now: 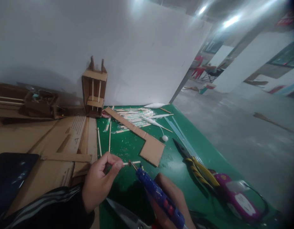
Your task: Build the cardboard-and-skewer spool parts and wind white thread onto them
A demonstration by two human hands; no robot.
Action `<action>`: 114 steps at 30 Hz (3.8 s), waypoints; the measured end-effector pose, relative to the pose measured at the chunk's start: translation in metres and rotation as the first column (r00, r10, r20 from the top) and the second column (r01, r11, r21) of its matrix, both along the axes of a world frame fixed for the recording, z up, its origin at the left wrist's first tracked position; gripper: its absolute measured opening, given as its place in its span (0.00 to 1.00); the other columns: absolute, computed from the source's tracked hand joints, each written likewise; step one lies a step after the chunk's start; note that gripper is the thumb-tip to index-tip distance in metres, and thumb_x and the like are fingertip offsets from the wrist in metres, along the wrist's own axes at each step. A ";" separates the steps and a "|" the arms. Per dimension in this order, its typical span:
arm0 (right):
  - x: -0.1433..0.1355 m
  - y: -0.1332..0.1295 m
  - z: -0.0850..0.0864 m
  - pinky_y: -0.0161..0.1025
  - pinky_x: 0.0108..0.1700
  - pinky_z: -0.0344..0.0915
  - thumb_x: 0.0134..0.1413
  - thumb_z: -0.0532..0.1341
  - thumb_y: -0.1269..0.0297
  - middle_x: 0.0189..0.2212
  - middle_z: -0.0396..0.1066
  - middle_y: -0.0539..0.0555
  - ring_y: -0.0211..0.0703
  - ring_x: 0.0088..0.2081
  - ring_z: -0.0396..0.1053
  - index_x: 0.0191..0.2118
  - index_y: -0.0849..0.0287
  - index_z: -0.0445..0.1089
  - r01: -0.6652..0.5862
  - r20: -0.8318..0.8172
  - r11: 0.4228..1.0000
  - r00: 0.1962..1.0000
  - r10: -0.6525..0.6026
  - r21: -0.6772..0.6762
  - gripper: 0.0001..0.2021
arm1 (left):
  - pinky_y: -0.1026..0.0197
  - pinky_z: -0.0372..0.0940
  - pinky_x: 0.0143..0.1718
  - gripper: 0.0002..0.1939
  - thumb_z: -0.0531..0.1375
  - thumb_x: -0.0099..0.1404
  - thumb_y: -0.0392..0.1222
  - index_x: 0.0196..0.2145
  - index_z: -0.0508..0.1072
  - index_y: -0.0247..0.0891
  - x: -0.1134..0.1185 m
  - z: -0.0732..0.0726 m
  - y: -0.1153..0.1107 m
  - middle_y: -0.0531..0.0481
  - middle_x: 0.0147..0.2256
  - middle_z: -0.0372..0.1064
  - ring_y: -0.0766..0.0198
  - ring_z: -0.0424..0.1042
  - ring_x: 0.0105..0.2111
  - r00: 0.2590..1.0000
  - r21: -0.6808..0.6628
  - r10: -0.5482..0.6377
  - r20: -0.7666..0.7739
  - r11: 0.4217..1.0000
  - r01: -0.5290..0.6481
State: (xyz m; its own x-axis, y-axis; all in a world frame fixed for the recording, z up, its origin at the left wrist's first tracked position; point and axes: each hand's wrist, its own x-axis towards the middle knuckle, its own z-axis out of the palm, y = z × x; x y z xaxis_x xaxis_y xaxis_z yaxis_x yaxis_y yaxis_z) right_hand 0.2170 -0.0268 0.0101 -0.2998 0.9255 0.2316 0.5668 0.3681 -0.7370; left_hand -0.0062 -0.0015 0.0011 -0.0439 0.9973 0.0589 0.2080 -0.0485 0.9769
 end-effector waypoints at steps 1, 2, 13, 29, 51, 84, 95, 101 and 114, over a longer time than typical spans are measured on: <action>0.000 0.000 0.000 0.31 0.24 0.58 0.58 0.58 0.65 0.24 0.63 0.48 0.36 0.23 0.62 0.29 0.56 0.57 -0.002 -0.003 1.000 1.000 0.002 0.007 0.09 | 0.62 0.62 0.37 0.14 0.56 0.67 0.50 0.28 0.66 0.39 0.000 0.000 0.000 0.50 0.33 0.71 0.62 0.71 0.35 1.000 0.001 0.000 0.001 1.000 0.000; 0.000 0.000 0.001 0.31 0.24 0.58 0.58 0.58 0.65 0.24 0.63 0.48 0.36 0.23 0.62 0.29 0.56 0.57 0.003 -0.011 1.000 1.000 -0.003 0.020 0.08 | 0.62 0.62 0.37 0.14 0.56 0.67 0.50 0.28 0.65 0.39 0.000 0.000 0.000 0.50 0.33 0.71 0.62 0.71 0.35 1.000 0.001 0.000 0.005 1.000 0.000; 0.003 0.001 -0.001 0.30 0.24 0.57 0.57 0.58 0.67 0.25 0.63 0.47 0.35 0.23 0.61 0.29 0.56 0.55 -0.021 0.039 0.998 0.999 0.019 0.060 0.09 | 0.61 0.63 0.38 0.14 0.56 0.68 0.49 0.28 0.65 0.40 0.000 -0.004 0.000 0.50 0.33 0.71 0.61 0.73 0.36 1.000 0.014 0.006 0.002 1.000 -0.006; 0.001 0.000 0.004 0.33 0.23 0.59 0.52 0.59 0.67 0.24 0.67 0.49 0.40 0.22 0.64 0.29 0.54 0.58 0.008 -0.024 0.999 1.000 -0.006 0.047 0.07 | 0.60 0.63 0.38 0.13 0.55 0.68 0.49 0.29 0.65 0.40 -0.001 -0.003 0.001 0.50 0.34 0.71 0.60 0.73 0.36 1.000 0.007 0.002 -0.018 1.000 -0.002; 0.000 0.002 0.004 0.33 0.23 0.58 0.54 0.58 0.66 0.24 0.65 0.49 0.38 0.23 0.62 0.28 0.54 0.56 0.004 -0.009 0.998 1.000 -0.004 0.065 0.08 | 0.64 0.63 0.35 0.14 0.53 0.69 0.48 0.27 0.65 0.40 -0.001 0.002 0.001 0.51 0.30 0.71 0.63 0.70 0.32 0.997 0.034 0.032 -0.068 0.999 -0.030; 0.001 0.002 0.006 0.33 0.22 0.60 0.52 0.59 0.67 0.24 0.67 0.49 0.40 0.22 0.65 0.29 0.53 0.58 -0.024 -0.019 0.997 0.999 0.025 0.072 0.07 | 0.65 0.60 0.35 0.15 0.51 0.70 0.49 0.29 0.67 0.39 0.000 0.003 0.002 0.52 0.29 0.69 0.64 0.68 0.31 0.995 0.034 0.033 -0.092 0.999 -0.030; 0.002 0.002 0.003 0.32 0.22 0.60 0.51 0.58 0.68 0.23 0.68 0.49 0.40 0.22 0.65 0.29 0.54 0.59 -0.011 0.006 0.996 1.000 0.010 0.091 0.05 | 0.65 0.60 0.34 0.16 0.51 0.70 0.49 0.29 0.68 0.39 -0.001 0.002 0.002 0.53 0.28 0.68 0.65 0.67 0.30 0.995 0.037 0.025 -0.092 0.999 -0.022; 0.002 0.002 0.004 0.32 0.22 0.59 0.53 0.57 0.68 0.24 0.67 0.49 0.39 0.22 0.64 0.29 0.54 0.58 -0.032 0.028 0.995 0.999 0.030 0.099 0.05 | 0.66 0.60 0.34 0.16 0.51 0.70 0.49 0.29 0.69 0.39 -0.001 0.002 0.001 0.54 0.28 0.67 0.66 0.66 0.30 0.997 0.023 0.020 -0.077 1.000 -0.018; 0.001 0.003 0.005 0.33 0.22 0.59 0.49 0.59 0.69 0.24 0.68 0.49 0.40 0.22 0.65 0.30 0.53 0.59 -0.023 -0.015 0.994 1.000 0.025 0.110 0.06 | 0.66 0.60 0.33 0.17 0.50 0.70 0.49 0.28 0.68 0.39 -0.001 0.003 0.002 0.54 0.27 0.67 0.65 0.65 0.29 0.995 0.026 0.028 -0.096 0.999 -0.025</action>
